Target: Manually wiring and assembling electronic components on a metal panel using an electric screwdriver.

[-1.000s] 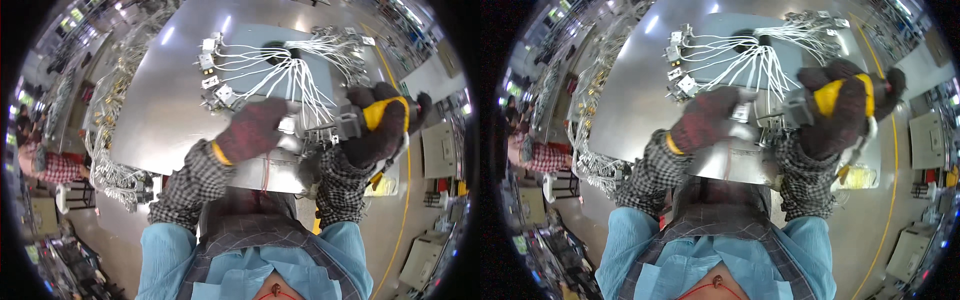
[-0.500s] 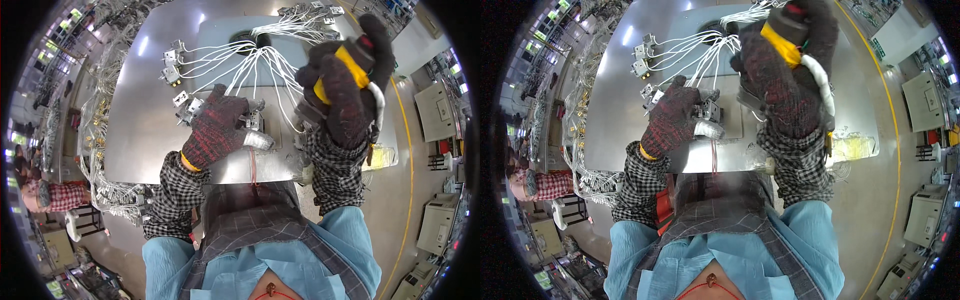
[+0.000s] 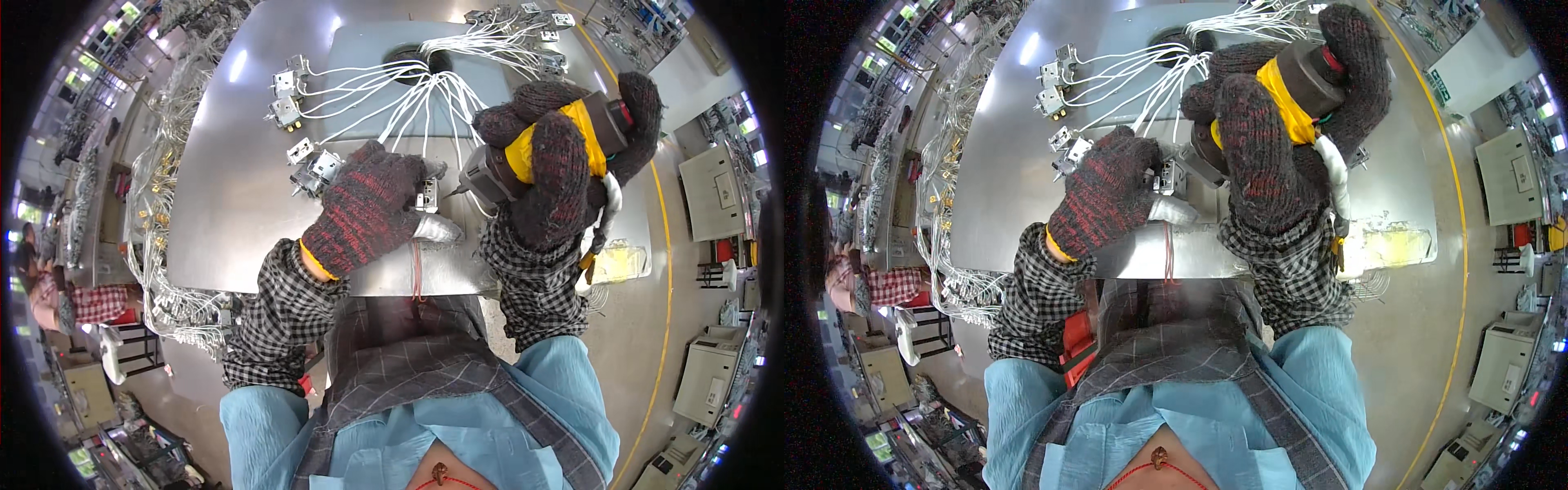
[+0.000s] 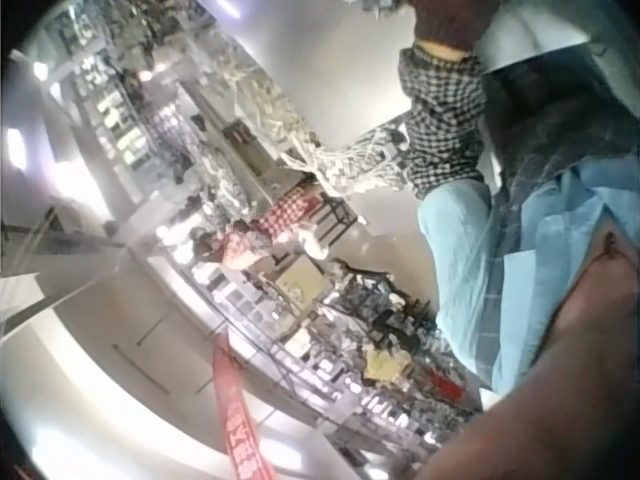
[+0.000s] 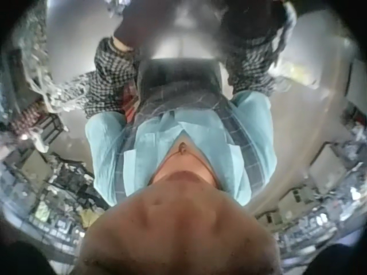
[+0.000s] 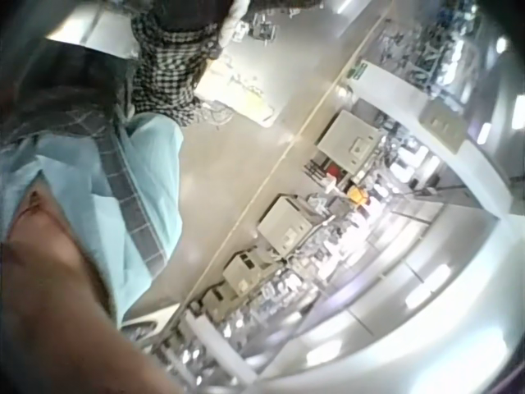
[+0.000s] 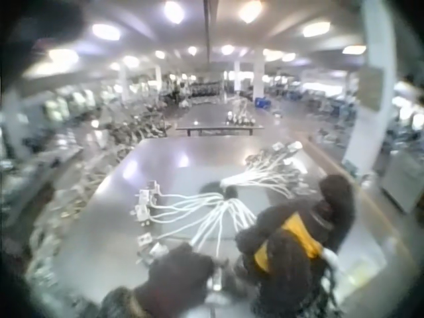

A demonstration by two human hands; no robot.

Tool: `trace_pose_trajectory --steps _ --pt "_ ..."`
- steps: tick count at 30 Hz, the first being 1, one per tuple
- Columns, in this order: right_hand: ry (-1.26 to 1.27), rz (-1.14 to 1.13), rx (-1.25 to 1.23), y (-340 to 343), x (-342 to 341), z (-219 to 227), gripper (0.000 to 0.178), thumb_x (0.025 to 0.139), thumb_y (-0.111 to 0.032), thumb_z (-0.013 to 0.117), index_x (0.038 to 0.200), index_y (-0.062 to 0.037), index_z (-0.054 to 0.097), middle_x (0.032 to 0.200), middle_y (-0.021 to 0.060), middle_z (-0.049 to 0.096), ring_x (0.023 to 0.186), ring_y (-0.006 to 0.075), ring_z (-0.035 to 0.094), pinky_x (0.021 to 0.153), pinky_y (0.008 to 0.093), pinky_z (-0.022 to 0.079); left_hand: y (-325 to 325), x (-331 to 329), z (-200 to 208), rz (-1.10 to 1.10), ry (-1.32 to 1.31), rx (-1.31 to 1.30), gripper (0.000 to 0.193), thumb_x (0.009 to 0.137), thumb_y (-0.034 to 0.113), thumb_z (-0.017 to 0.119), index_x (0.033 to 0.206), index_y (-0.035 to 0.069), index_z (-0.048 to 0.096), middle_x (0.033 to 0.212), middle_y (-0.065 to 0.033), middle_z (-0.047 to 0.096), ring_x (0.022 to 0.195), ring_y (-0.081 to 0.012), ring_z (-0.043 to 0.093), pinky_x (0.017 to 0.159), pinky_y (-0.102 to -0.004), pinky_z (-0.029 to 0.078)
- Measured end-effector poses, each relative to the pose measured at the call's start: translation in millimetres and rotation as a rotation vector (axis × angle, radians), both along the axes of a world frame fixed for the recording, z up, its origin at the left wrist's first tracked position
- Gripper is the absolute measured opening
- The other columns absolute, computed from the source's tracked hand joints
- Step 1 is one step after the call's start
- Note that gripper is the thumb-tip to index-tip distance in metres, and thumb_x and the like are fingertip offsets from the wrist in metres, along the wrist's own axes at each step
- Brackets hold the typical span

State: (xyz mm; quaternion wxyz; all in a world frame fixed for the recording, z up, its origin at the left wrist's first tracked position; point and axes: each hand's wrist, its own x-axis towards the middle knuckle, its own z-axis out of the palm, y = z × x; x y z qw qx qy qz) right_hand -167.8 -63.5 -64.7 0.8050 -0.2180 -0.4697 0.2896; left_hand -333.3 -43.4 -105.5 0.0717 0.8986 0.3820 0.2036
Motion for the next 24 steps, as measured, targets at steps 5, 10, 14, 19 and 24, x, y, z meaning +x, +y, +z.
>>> trace_pose_trajectory --steps 5,10,14,19,24 --pt "0.029 0.012 0.152 3 -8 0 0.07 0.086 -0.007 0.064 0.145 -0.0153 0.026 0.095 0.0182 0.064 0.075 0.0275 0.068 0.067 0.0432 0.062 -1 1 0 -0.017 0.054 0.01 0.074 0.069 0.065 0.068 0.113 0.005 0.065 0.093 -0.0134 0.067 0.092 -0.0316 0.063 0.095 -0.0478 0.041" --pt "0.057 0.015 0.11 5 -3 3 0.07 0.086 -0.006 0.065 0.144 -0.016 0.028 0.094 0.0181 0.064 0.076 0.0262 0.067 0.064 0.043 0.061 3 2 2 -0.056 0.041 0.077 0.069 0.07 0.062 0.069 0.111 0.006 0.065 0.093 -0.0123 0.067 0.091 -0.031 0.063 0.096 -0.0479 0.041" --pt "0.051 0.038 0.198 10 7 -6 0.072 0.085 -0.007 0.067 0.145 -0.0159 0.027 0.095 0.0183 0.064 0.077 0.026 0.067 0.064 0.0447 0.062 2 3 -1 -0.061 0.018 0.101 0.065 0.072 0.061 0.069 0.107 0.007 0.066 0.093 -0.0103 0.067 0.091 -0.0303 0.063 0.097 -0.0477 0.04" --pt "-0.092 -0.154 -0.012 -5 14 -9 0.075 0.086 -0.008 0.067 0.147 -0.0156 0.023 0.095 0.0189 0.064 0.075 0.0251 0.067 0.065 0.0458 0.062 1 7 -5 0.0 0.106 -0.037 0.049 0.072 0.04 0.075 0.11 0.011 0.065 0.092 -0.0104 0.066 0.09 -0.0302 0.061 0.085 -0.0475 0.046" --pt "-0.251 0.002 0.171 15 9 -19 0.075 0.089 -0.016 0.068 0.147 -0.0138 0.02 0.102 0.0168 0.065 0.081 0.0258 0.068 0.069 0.0428 0.061 1 4 -14 0.036 -0.009 0.002 0.045 0.07 0.031 0.074 0.109 0.011 0.065 0.09 -0.0134 0.066 0.089 -0.034 0.061 0.081 -0.0477 0.047"
